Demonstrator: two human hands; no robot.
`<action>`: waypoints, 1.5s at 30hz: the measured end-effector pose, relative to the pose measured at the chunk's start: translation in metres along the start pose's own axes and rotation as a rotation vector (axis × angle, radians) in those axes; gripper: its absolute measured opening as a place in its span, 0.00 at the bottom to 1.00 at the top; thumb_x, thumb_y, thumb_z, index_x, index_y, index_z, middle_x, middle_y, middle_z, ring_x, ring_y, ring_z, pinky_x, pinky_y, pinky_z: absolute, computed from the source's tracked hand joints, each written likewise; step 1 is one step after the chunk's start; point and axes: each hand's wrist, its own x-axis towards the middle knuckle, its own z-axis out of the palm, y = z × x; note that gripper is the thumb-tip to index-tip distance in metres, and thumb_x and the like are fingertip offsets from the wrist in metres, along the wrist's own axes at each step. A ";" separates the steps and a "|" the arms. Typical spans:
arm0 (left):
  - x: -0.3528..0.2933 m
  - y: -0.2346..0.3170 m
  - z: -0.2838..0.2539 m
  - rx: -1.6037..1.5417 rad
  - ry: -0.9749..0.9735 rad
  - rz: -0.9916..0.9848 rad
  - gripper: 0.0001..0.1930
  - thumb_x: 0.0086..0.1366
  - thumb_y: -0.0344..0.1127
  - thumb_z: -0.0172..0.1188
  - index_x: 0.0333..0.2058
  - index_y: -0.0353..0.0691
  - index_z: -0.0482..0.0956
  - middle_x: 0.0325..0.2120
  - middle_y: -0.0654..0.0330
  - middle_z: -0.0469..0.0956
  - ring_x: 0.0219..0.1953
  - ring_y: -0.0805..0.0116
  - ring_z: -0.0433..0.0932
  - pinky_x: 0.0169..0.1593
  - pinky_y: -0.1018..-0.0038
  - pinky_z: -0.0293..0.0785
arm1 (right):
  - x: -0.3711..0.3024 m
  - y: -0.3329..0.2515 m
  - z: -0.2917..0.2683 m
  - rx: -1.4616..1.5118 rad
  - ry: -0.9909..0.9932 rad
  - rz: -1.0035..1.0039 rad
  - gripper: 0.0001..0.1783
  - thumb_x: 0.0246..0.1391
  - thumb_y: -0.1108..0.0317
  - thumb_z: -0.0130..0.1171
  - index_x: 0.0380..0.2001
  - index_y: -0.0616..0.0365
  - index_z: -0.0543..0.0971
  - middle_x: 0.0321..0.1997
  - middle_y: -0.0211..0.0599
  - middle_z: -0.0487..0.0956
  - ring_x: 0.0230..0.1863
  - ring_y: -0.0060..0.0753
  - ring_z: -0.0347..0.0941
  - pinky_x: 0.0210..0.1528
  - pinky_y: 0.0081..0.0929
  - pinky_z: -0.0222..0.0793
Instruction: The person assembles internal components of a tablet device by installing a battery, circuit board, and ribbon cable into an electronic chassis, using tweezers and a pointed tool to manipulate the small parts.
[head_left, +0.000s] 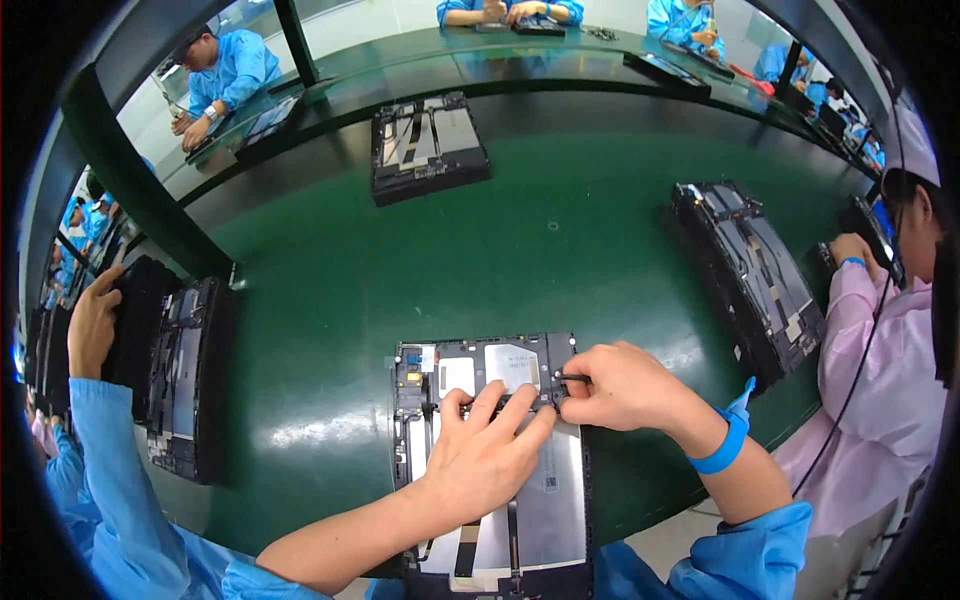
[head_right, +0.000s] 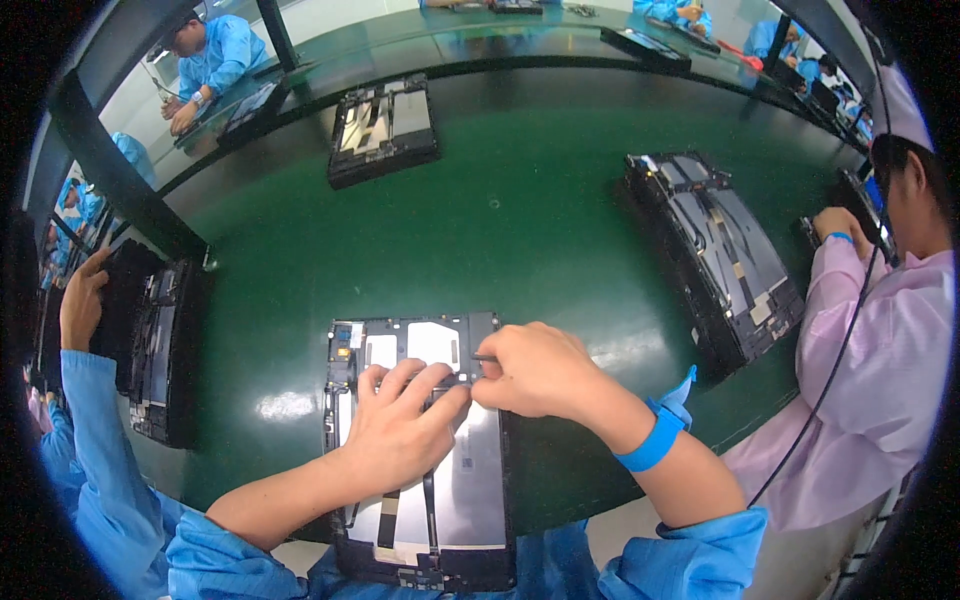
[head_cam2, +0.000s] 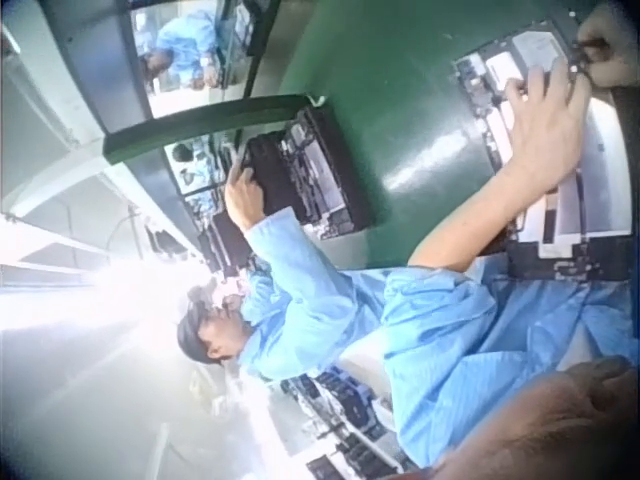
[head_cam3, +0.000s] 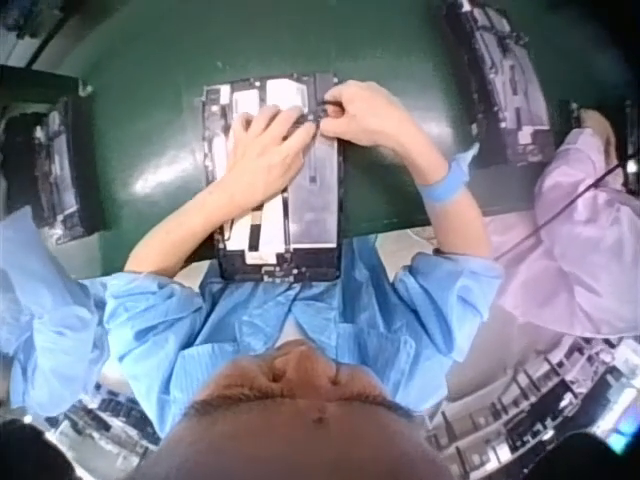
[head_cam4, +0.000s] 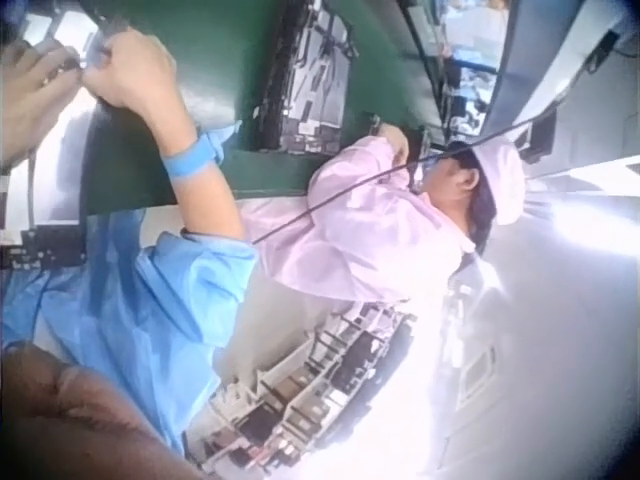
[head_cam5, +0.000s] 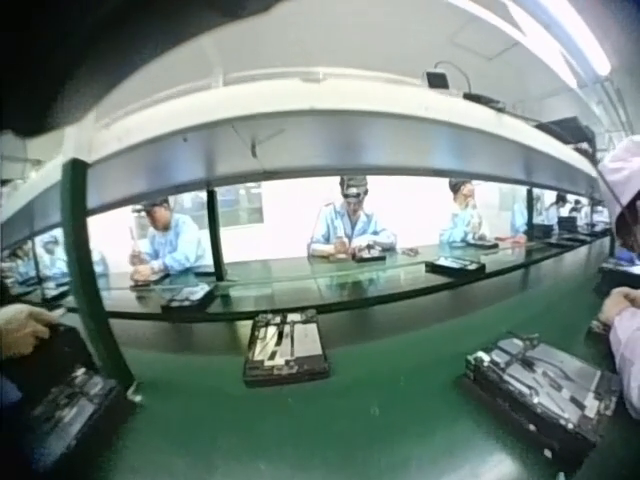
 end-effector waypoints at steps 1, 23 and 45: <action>0.000 -0.002 -0.001 0.010 0.016 0.010 0.17 0.41 0.31 0.52 0.35 0.39 0.68 0.35 0.59 0.63 0.38 0.63 0.61 0.37 0.64 0.54 | 0.000 0.003 0.001 0.000 0.014 -0.019 0.13 0.28 0.61 0.52 0.13 0.61 0.70 0.14 0.42 0.71 0.20 0.43 0.68 0.23 0.31 0.62; 0.002 -0.017 0.000 -0.039 -0.122 0.159 0.22 0.45 0.40 0.52 0.40 0.38 0.66 0.39 0.54 0.65 0.41 0.60 0.63 0.46 0.64 0.57 | -0.006 0.020 0.014 0.385 0.264 -0.019 0.10 0.32 0.65 0.56 0.14 0.62 0.72 0.10 0.33 0.69 0.13 0.21 0.63 0.17 0.19 0.58; 0.002 -0.019 -0.015 -0.130 -0.155 0.050 0.21 0.46 0.41 0.51 0.40 0.39 0.66 0.33 0.53 0.63 0.37 0.59 0.61 0.47 0.67 0.54 | 0.017 -0.004 0.006 0.129 0.339 -0.141 0.08 0.40 0.64 0.51 0.20 0.58 0.72 0.24 0.37 0.71 0.28 0.36 0.68 0.28 0.28 0.62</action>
